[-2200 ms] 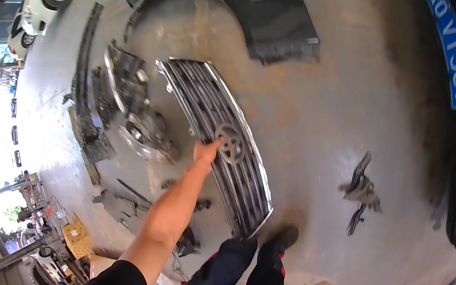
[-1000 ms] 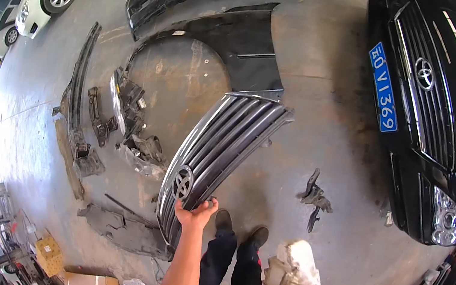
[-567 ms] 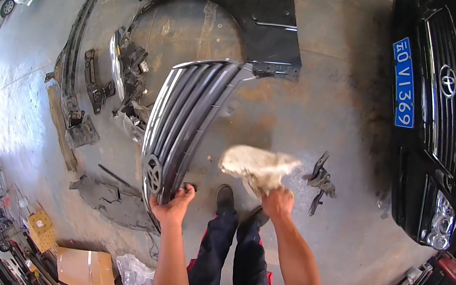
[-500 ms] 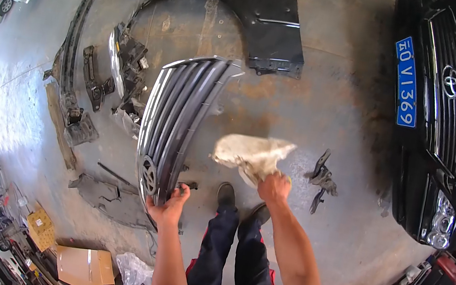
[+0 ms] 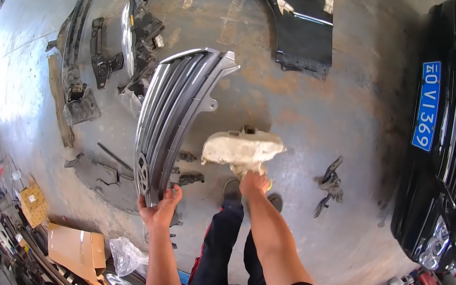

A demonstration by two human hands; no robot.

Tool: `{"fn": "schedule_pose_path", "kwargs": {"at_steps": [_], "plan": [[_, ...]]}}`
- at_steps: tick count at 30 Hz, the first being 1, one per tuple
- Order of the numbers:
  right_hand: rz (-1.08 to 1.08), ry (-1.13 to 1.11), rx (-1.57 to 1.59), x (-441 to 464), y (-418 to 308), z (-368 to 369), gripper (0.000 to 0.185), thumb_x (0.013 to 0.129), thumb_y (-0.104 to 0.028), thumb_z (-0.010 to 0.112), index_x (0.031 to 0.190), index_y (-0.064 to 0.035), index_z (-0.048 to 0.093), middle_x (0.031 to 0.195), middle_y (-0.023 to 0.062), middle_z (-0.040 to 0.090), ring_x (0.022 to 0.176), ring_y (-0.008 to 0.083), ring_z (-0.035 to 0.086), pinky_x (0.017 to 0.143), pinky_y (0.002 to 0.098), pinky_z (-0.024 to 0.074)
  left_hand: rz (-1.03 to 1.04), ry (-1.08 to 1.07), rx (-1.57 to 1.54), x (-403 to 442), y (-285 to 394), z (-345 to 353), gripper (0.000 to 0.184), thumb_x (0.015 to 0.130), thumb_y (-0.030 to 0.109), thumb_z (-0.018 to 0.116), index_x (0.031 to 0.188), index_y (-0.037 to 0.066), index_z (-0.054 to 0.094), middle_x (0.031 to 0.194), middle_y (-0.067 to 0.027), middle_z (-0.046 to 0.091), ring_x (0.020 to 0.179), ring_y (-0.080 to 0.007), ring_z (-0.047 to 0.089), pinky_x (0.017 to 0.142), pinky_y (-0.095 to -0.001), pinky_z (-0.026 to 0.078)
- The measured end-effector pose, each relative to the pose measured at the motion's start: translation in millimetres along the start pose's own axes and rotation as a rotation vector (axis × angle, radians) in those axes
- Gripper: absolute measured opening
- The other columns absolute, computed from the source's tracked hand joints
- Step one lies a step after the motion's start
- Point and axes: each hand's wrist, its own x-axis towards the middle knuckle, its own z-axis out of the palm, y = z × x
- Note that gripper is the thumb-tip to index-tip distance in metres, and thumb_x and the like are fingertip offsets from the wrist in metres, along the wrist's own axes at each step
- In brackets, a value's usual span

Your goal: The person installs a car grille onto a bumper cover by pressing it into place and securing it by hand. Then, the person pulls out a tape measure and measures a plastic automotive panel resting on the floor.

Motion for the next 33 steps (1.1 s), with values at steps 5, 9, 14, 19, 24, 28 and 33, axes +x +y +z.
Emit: {"fn": "schedule_pose_path", "kwargs": {"at_steps": [5,9,14,19,24,28,33], "plan": [[0.002,-0.192,0.292,-26.0,31.1,-5.4,0.038,0.085,-0.033,0.061,0.112,-0.009,0.071,0.121,0.0184,0.068,0.11,0.036,0.066,0.094,0.0444,0.052,0.007,0.006,0.022,-13.6,-24.5,0.3,0.047,0.087,0.043,0.058,0.124,0.013,0.06,0.122,-0.0062,0.062,0.107,-0.0214,0.053,0.099,-0.0589,0.031],[-0.181,-0.248,0.722,-35.7,69.2,-32.4,0.039,0.086,-0.042,0.067,0.098,-0.007,0.077,0.096,0.0118,0.075,0.094,0.028,0.071,0.084,0.0376,0.0542,-0.003,-0.028,0.057,-36.9,-68.6,7.1,0.044,0.087,0.042,0.057,0.12,0.013,0.063,0.122,-0.0046,0.065,0.107,-0.0219,0.056,0.099,-0.06,0.032],[-0.343,-0.412,1.102,-78.5,81.1,-176.2,0.038,0.088,-0.038,0.075,0.113,-0.0091,0.073,0.096,0.0063,0.073,0.087,0.0137,0.065,0.081,0.0289,0.0522,-0.034,-0.065,0.116,-69.5,-161.2,0.1,0.045,0.086,0.043,0.057,0.119,0.013,0.063,0.122,-0.0057,0.064,0.111,-0.0237,0.057,0.099,-0.0591,0.034],[-0.385,-0.403,1.396,-105.7,127.3,-317.3,0.049,0.088,-0.039,0.076,0.119,-0.0017,0.068,0.098,0.0064,0.069,0.088,0.0124,0.061,0.077,0.0286,0.0504,-0.134,-0.025,0.28,-126.5,-276.7,6.8,0.051,0.083,0.047,0.059,0.121,0.014,0.06,0.124,-0.007,0.061,0.12,-0.0234,0.053,0.102,-0.0526,0.035],[-0.282,-0.318,1.448,-131.5,204.7,-421.7,0.038,0.087,-0.033,0.079,0.102,0.0016,0.073,0.086,0.0026,0.068,0.076,0.0108,0.06,0.069,0.0279,0.0498,-0.275,-0.125,0.418,-200.9,-376.8,40.2,0.051,0.082,0.046,0.061,0.12,0.012,0.059,0.122,-0.0084,0.061,0.118,-0.0237,0.053,0.102,-0.0511,0.035],[-0.298,-0.189,1.42,-146.0,245.2,-507.3,0.035,0.089,-0.033,0.076,0.1,0.0008,0.075,0.077,-0.0001,0.065,0.069,0.0082,0.055,0.061,0.0266,0.0449,-0.392,-0.227,0.421,-239.1,-439.3,77.3,0.056,0.085,0.048,0.061,0.126,0.01,0.053,0.128,-0.0099,0.054,0.121,-0.0251,0.049,0.106,-0.0535,0.033],[-0.333,0.071,1.543,-134.6,270.3,-602.7,0.025,0.092,-0.026,0.074,0.095,-0.001,0.074,0.073,-0.0031,0.062,0.063,0.0042,0.049,0.056,0.0239,0.0376,-0.466,-0.39,0.527,-257.0,-514.8,141.0,0.073,0.086,0.039,0.064,0.141,-0.001,0.036,0.146,-0.0138,0.045,0.14,-0.029,0.04,0.118,-0.0556,0.028]]}}
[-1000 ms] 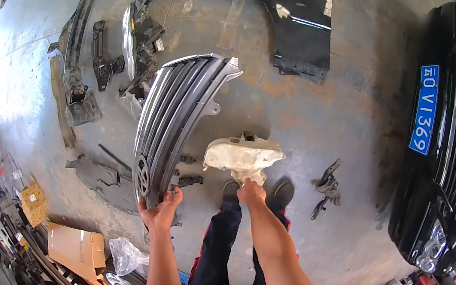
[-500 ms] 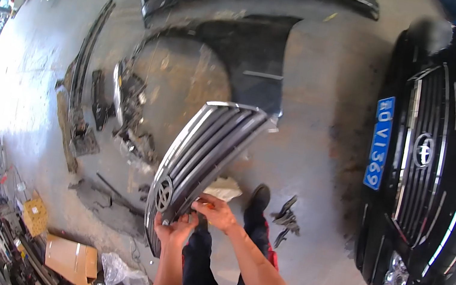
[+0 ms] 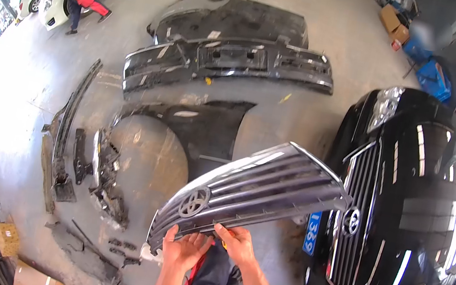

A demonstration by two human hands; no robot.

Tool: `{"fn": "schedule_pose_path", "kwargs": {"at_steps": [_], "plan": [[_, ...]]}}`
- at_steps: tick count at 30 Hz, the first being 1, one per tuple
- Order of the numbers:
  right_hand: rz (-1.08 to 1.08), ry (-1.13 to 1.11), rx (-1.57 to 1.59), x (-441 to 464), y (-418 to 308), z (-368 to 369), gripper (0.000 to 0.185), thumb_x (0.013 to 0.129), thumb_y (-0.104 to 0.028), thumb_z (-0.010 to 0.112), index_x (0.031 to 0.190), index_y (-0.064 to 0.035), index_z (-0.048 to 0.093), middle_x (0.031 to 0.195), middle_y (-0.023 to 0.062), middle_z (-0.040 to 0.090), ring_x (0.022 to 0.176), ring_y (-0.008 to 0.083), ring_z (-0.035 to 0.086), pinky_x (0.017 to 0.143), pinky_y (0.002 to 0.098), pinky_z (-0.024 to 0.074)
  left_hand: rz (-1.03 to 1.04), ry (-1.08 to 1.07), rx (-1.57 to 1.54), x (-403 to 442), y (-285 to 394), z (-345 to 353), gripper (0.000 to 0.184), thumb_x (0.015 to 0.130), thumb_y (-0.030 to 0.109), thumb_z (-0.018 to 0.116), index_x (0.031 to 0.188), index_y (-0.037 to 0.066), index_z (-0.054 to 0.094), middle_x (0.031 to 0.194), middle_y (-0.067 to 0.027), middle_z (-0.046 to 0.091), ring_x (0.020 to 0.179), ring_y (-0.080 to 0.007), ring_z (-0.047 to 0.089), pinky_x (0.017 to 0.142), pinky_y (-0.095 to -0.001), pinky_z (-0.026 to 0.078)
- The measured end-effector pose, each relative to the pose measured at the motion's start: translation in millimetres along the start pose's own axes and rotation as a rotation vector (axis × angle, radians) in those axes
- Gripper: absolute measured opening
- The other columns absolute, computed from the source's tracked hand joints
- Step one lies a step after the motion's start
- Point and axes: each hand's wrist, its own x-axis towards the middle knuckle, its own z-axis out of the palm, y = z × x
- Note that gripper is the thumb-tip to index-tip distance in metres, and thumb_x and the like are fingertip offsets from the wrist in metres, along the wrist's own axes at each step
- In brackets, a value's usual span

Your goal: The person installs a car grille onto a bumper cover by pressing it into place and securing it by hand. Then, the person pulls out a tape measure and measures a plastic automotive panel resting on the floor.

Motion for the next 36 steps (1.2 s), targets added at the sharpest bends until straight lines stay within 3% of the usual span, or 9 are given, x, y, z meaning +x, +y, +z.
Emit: {"fn": "schedule_pose_path", "kwargs": {"at_steps": [4,8,11,16,19,23,30,33,36], "plan": [[-0.032,0.143,0.032,58.7,-56.2,-20.0,0.019,0.093,-0.02,0.073,0.099,-0.0017,0.074,0.08,-0.0022,0.066,0.068,0.0046,0.053,0.059,0.0233,0.0409,-0.116,0.028,0.104,63.2,-4.3,43.7,0.079,0.089,0.037,0.061,0.147,-0.006,0.028,0.154,-0.0173,0.037,0.144,-0.0299,0.035,0.117,-0.057,0.027],[-0.119,0.191,0.127,143.8,-106.0,-42.5,0.023,0.091,-0.021,0.076,0.102,-0.0016,0.074,0.084,-0.0008,0.067,0.072,0.0061,0.055,0.062,0.024,0.0424,0.157,0.063,0.809,140.9,3.8,74.3,0.039,0.093,0.025,0.063,0.119,-0.004,0.064,0.1,-0.0148,0.072,0.086,-0.0235,0.068,0.078,-0.0352,0.054],[-0.026,0.189,-0.15,205.2,-156.1,-76.5,0.023,0.091,-0.022,0.075,0.101,-0.0013,0.073,0.083,-0.0007,0.067,0.071,0.0064,0.055,0.064,0.0237,0.0436,0.666,0.082,1.241,199.3,30.1,123.3,0.031,0.093,0.02,0.069,0.116,-0.001,0.064,0.1,-0.0099,0.071,0.085,-0.0137,0.066,0.075,-0.0283,0.052],[-0.12,0.023,-0.145,279.0,-281.1,-103.8,0.022,0.094,-0.02,0.072,0.103,0.0005,0.073,0.082,-0.0007,0.067,0.072,0.0064,0.055,0.064,0.0241,0.0441,1.163,-0.053,1.748,332.9,76.9,237.2,0.057,0.087,0.028,0.076,0.13,-0.003,0.057,0.134,-0.0193,0.058,0.129,-0.0295,0.053,0.107,-0.0376,0.04],[-0.116,-0.152,-0.222,327.4,-368.2,-128.6,0.024,0.094,-0.022,0.072,0.101,0.0013,0.073,0.083,0.001,0.068,0.073,0.0075,0.056,0.066,0.0257,0.045,0.84,-0.263,1.538,402.7,78.2,305.1,0.057,0.089,0.031,0.075,0.132,-0.002,0.057,0.125,-0.0151,0.063,0.121,-0.0228,0.057,0.103,-0.034,0.043],[-0.201,-0.336,-0.307,425.7,-468.2,-162.0,0.027,0.093,-0.023,0.073,0.102,0.0025,0.073,0.087,0.001,0.069,0.08,0.0088,0.059,0.073,0.0271,0.0486,0.425,-0.223,1.547,437.2,57.8,407.5,0.049,0.099,0.043,0.061,0.105,-0.005,0.066,0.082,0.0007,0.061,0.076,-0.0095,0.049,0.067,-0.0298,0.044],[-0.346,-0.393,-1.161,637.8,-664.5,-142.1,0.041,0.093,-0.039,0.07,0.084,0.001,0.067,0.067,0.0045,0.054,0.068,0.0084,0.049,0.062,0.0289,0.0431,0.758,0.036,1.148,545.8,-1.3,524.9,0.05,0.102,0.043,0.057,0.086,-0.003,0.065,0.073,0.0053,0.054,0.071,-0.0054,0.042,0.06,-0.0251,0.037],[-0.691,-0.136,-1.07,693.1,-696.8,-139.0,0.037,0.09,-0.033,0.072,0.108,-0.001,0.07,0.083,0.0111,0.066,0.08,0.0208,0.063,0.076,0.0334,0.0495,0.838,0.203,1.008,592.0,-15.3,577.5,0.045,0.103,0.038,0.056,0.084,-0.002,0.065,0.07,0.0072,0.051,0.068,-0.0041,0.04,0.057,-0.0252,0.034],[-0.498,-0.179,-1.189,716.4,-721.3,-135.3,0.048,0.086,-0.037,0.074,0.119,-0.0034,0.067,0.097,0.0128,0.07,0.09,0.0264,0.066,0.082,0.0353,0.0505,0.932,0.246,0.767,646.0,-16.7,609.1,0.038,0.102,0.034,0.06,0.08,0.003,0.065,0.067,0.01,0.044,0.065,-0.0016,0.035,0.055,-0.024,0.03]]}}
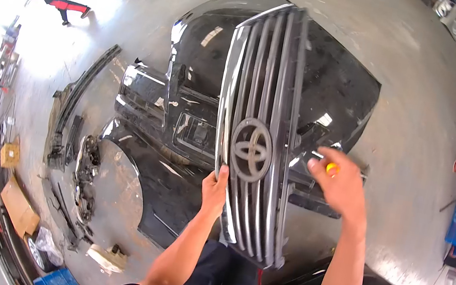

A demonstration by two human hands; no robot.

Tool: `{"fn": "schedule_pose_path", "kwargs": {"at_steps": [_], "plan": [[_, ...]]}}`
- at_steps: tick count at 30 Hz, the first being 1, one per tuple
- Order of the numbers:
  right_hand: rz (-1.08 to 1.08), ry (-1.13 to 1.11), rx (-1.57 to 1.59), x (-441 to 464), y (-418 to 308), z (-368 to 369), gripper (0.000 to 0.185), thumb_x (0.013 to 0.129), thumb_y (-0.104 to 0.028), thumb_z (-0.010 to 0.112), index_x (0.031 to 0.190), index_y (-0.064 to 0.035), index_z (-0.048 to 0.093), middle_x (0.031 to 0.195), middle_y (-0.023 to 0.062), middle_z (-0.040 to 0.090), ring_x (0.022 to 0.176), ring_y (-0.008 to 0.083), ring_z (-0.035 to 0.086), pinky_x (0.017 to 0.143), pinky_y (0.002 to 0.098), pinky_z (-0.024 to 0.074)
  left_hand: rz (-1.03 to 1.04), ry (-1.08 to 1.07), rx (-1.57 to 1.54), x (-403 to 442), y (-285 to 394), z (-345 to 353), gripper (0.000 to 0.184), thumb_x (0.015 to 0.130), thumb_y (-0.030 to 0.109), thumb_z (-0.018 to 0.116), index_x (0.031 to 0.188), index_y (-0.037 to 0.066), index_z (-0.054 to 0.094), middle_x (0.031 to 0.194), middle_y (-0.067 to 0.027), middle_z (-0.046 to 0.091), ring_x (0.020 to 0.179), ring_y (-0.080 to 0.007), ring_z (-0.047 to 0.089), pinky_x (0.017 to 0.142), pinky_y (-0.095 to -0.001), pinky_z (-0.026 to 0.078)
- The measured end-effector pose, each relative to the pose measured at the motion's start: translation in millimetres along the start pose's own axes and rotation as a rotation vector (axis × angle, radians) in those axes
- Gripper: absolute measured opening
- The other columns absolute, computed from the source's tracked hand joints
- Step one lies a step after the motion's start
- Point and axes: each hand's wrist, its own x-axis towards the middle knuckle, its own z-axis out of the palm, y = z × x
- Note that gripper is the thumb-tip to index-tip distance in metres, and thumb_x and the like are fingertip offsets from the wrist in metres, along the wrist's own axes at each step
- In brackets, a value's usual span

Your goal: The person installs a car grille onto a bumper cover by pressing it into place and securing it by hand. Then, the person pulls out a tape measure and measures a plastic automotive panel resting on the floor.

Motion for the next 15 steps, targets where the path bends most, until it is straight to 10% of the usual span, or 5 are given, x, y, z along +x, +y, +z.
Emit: {"fn": "schedule_pose_path", "kwargs": {"at_steps": [6,15], "plan": [[0.002,-0.428,-0.245,92.8,18.2,68.2,0.078,0.073,-0.051,0.08,0.13,-0.0021,0.06,0.11,0.0181,0.07,0.104,0.0344,0.066,0.089,0.043,0.0511,0.003,0.259,-0.167,79.8,-25.1,70.5,0.031,0.101,0.029,0.061,0.102,-0.001,0.067,0.082,0.0029,0.061,0.075,-0.006,0.049,0.067,-0.026,0.042],[-0.039,-0.498,-0.723,257.6,52.0,196.2,0.134,0.055,-0.055,0.09,0.156,-0.0038,0.018,0.153,0.0312,0.032,0.114,0.041,0.064,0.096,0.0473,0.0524,0.043,0.656,-0.226,235.6,-71.5,144.4,0.049,0.103,0.04,0.054,0.124,-0.005,0.059,0.114,-0.0135,0.069,0.101,-0.0206,0.064,0.089,-0.0329,0.048]]}}
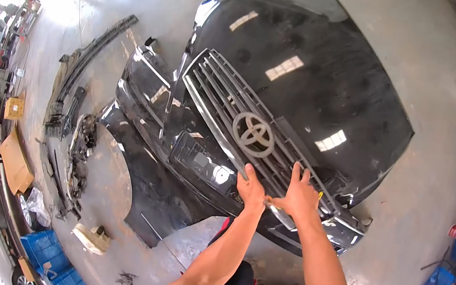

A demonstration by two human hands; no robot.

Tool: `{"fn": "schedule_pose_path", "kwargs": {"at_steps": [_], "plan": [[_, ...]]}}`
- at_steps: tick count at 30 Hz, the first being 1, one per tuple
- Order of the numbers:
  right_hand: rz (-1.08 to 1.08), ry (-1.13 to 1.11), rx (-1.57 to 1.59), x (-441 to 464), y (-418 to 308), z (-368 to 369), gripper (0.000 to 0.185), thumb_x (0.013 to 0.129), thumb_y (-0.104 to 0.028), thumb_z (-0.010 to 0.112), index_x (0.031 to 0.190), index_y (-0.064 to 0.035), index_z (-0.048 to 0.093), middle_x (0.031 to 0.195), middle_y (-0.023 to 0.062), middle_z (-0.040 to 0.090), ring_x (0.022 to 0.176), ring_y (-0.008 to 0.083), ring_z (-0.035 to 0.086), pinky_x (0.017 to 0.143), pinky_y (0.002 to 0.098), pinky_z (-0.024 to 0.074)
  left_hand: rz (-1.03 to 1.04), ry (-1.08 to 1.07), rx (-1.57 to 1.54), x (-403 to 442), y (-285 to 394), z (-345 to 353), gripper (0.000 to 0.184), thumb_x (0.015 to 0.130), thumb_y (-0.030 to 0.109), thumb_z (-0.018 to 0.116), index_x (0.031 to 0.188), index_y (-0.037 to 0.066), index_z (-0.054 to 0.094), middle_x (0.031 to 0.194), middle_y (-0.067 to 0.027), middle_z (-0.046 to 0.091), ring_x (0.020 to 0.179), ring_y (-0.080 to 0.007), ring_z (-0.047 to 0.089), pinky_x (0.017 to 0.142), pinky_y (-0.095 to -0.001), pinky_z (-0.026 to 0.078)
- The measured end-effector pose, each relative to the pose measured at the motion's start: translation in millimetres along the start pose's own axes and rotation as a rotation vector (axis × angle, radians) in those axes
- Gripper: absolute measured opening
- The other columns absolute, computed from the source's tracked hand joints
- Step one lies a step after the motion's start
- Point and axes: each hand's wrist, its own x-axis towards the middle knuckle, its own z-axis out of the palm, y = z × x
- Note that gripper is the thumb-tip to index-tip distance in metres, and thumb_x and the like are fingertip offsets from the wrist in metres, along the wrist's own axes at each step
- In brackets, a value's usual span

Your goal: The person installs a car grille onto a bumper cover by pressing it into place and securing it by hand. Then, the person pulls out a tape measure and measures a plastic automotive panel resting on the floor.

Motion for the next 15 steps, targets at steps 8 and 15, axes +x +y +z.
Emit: {"fn": "schedule_pose_path", "kwargs": {"at_steps": [8,15], "plan": [[-0.124,0.022,0.101,127.9,28.8,30.2,0.098,0.064,-0.028,0.087,0.146,-0.0101,0.038,0.154,0.0225,0.034,0.113,0.0417,0.063,0.096,0.0482,0.0526,-0.397,-0.056,-0.083,26.4,-43.3,52.3,0.03,0.105,0.031,0.051,0.112,0.003,0.056,0.08,-0.0017,0.053,0.065,-0.0113,0.054,0.056,-0.0287,0.05],[-0.042,-0.066,0.004,165.5,49.6,28.0,0.095,0.06,-0.021,0.086,0.144,-0.013,0.041,0.153,0.0183,0.036,0.114,0.0422,0.062,0.098,0.047,0.0516,-0.5,0.004,-0.105,12.9,-45.0,86.6,0.029,0.106,0.03,0.05,0.108,0.002,0.056,0.079,-0.004,0.055,0.062,-0.0135,0.055,0.059,-0.0313,0.05]]}}
